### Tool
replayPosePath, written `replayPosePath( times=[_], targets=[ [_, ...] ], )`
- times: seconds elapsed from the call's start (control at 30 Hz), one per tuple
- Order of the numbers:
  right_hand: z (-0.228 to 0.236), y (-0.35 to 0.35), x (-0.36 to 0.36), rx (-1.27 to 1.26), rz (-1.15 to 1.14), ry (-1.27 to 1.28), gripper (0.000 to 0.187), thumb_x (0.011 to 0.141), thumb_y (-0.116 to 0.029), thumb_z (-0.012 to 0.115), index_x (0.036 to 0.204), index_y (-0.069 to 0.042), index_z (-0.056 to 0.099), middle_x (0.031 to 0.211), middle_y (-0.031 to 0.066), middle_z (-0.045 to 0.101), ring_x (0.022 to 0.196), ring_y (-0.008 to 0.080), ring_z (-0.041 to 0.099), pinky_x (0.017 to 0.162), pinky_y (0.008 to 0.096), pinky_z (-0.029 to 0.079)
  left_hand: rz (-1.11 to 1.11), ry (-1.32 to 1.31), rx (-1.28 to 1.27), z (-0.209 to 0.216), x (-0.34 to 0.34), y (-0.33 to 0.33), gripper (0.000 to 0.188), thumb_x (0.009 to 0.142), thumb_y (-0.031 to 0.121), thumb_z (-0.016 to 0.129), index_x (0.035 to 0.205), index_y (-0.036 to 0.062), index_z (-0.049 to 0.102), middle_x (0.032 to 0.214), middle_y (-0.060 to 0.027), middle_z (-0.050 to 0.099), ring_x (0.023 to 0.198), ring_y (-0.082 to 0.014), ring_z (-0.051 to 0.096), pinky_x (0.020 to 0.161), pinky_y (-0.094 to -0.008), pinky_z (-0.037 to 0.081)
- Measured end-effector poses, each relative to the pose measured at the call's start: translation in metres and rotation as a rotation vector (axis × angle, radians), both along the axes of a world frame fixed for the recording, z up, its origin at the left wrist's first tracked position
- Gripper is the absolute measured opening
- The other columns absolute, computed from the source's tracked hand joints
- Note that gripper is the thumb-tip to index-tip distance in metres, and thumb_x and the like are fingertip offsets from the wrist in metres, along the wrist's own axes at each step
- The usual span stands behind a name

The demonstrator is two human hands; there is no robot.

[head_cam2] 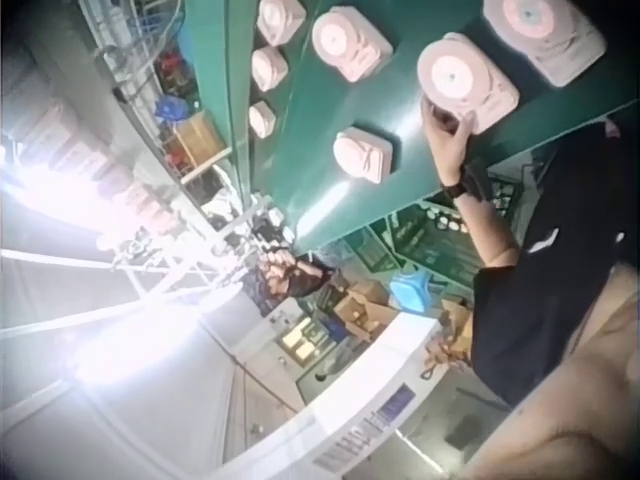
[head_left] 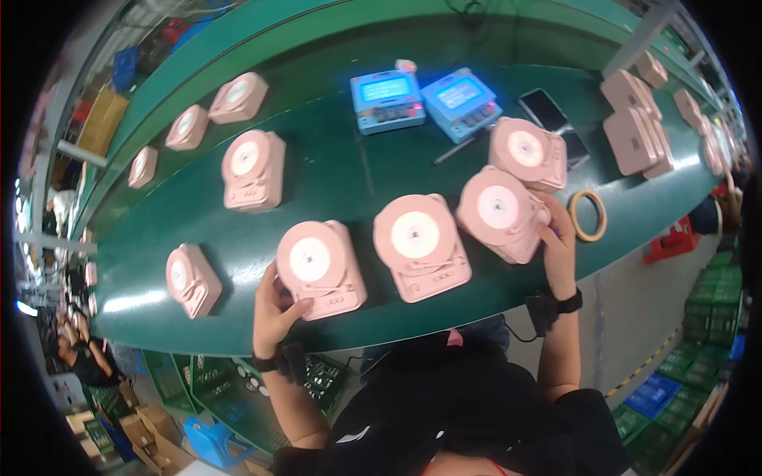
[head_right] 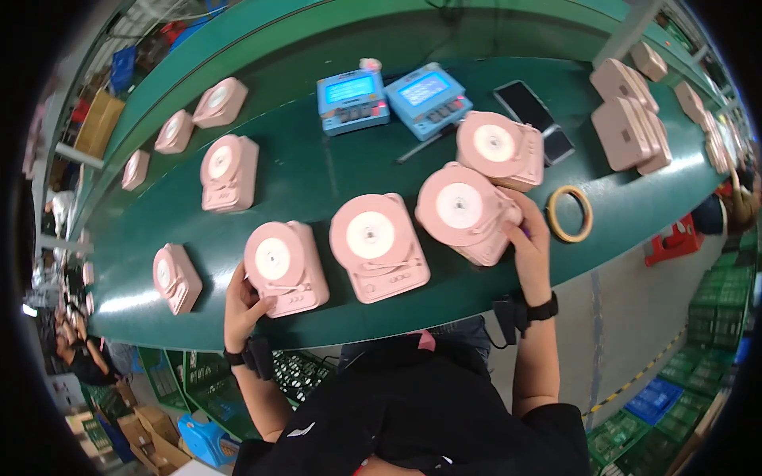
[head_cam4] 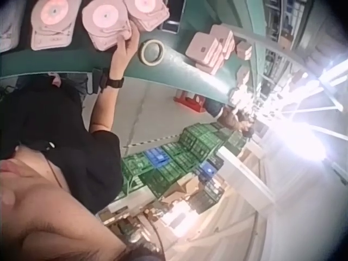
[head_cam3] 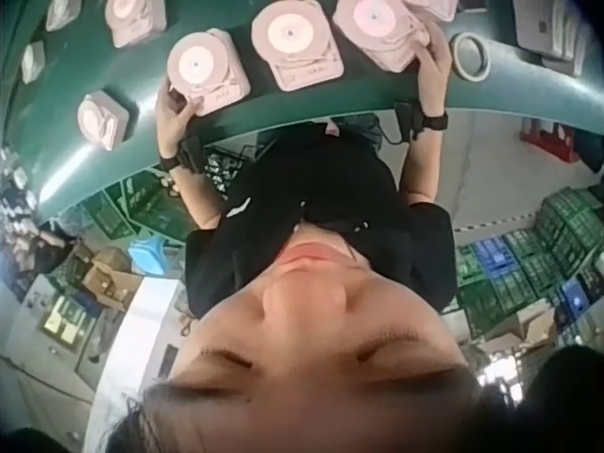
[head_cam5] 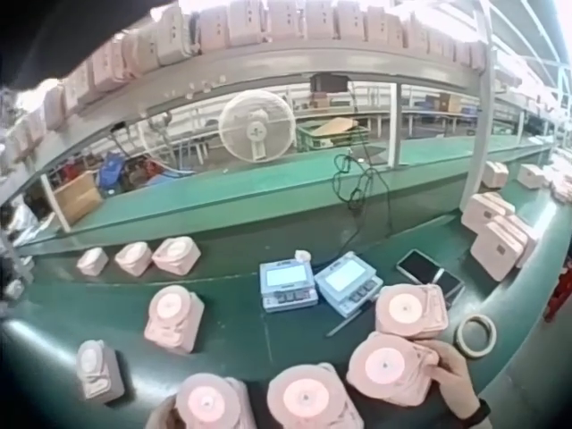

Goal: The person tests pink record players by placing them on a table, touching their centers, and checking the lights. They pick up a pen to touch a record player, inspect the back of the devices, and then place them onto a shelf.

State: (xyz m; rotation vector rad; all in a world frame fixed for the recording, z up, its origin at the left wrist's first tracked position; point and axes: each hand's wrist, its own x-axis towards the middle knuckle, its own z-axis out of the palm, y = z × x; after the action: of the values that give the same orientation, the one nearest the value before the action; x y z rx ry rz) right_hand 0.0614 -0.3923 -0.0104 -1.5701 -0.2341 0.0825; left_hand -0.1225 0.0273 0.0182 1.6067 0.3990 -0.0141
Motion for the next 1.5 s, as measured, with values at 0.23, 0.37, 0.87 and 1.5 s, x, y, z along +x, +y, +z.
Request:
replayPosePath(
  times=[0.23, 0.37, 0.87, 1.5],
  targets=[
    [-0.006, -0.004, -0.004, 0.040, 0.016, -0.031, 0.051, 0.086, -0.006, 0.057, 0.135, 0.000, 0.046, 0.134, 0.0089, 0.051, 0.123, 0.0182, 0.047, 0.105, 0.0288, 0.033, 0.027, -0.020, 0.086, -0.014, -0.003, 0.003, 0.087, 0.071, 0.006, 0.078, 0.144, -0.0031, 0.030, 0.122, -0.0130, 0.054, 0.099, -0.0168, 0.059, 0.078, -0.0275, 0.053],
    [-0.011, -0.001, -0.004, 0.038, 0.010, -0.026, 0.052, 0.086, -0.009, 0.058, 0.136, -0.001, 0.046, 0.134, 0.0086, 0.051, 0.124, 0.0185, 0.047, 0.106, 0.0292, 0.033, 0.026, -0.038, 0.081, -0.015, -0.007, 0.005, 0.088, 0.070, 0.009, 0.080, 0.143, -0.0024, 0.032, 0.122, -0.0121, 0.054, 0.094, -0.0158, 0.059, 0.075, -0.0274, 0.054],
    [0.004, 0.001, -0.002, -0.008, 0.133, -0.014, 0.064, 0.077, -0.008, 0.063, 0.138, -0.003, 0.043, 0.143, 0.0119, 0.038, 0.137, 0.0241, 0.032, 0.113, 0.0335, 0.020, -0.025, -0.038, 0.615, 0.042, 0.022, 0.051, 0.082, 0.070, 0.003, 0.074, 0.144, 0.0049, 0.038, 0.121, -0.0080, 0.051, 0.088, -0.0118, 0.053, 0.083, -0.0272, 0.048],
    [0.012, -0.002, -0.008, -0.229, 0.193, -0.075, 0.053, 0.069, -0.019, 0.075, 0.119, -0.013, 0.062, 0.144, 0.0162, 0.028, 0.133, 0.0351, 0.032, 0.112, 0.0423, 0.024, -0.521, -0.083, 1.890, 0.029, 0.398, 0.137, 0.098, 0.058, 0.012, 0.080, 0.144, 0.0073, 0.034, 0.138, -0.0203, 0.047, 0.128, -0.0391, 0.044, 0.108, -0.0424, 0.037]
  ],
)
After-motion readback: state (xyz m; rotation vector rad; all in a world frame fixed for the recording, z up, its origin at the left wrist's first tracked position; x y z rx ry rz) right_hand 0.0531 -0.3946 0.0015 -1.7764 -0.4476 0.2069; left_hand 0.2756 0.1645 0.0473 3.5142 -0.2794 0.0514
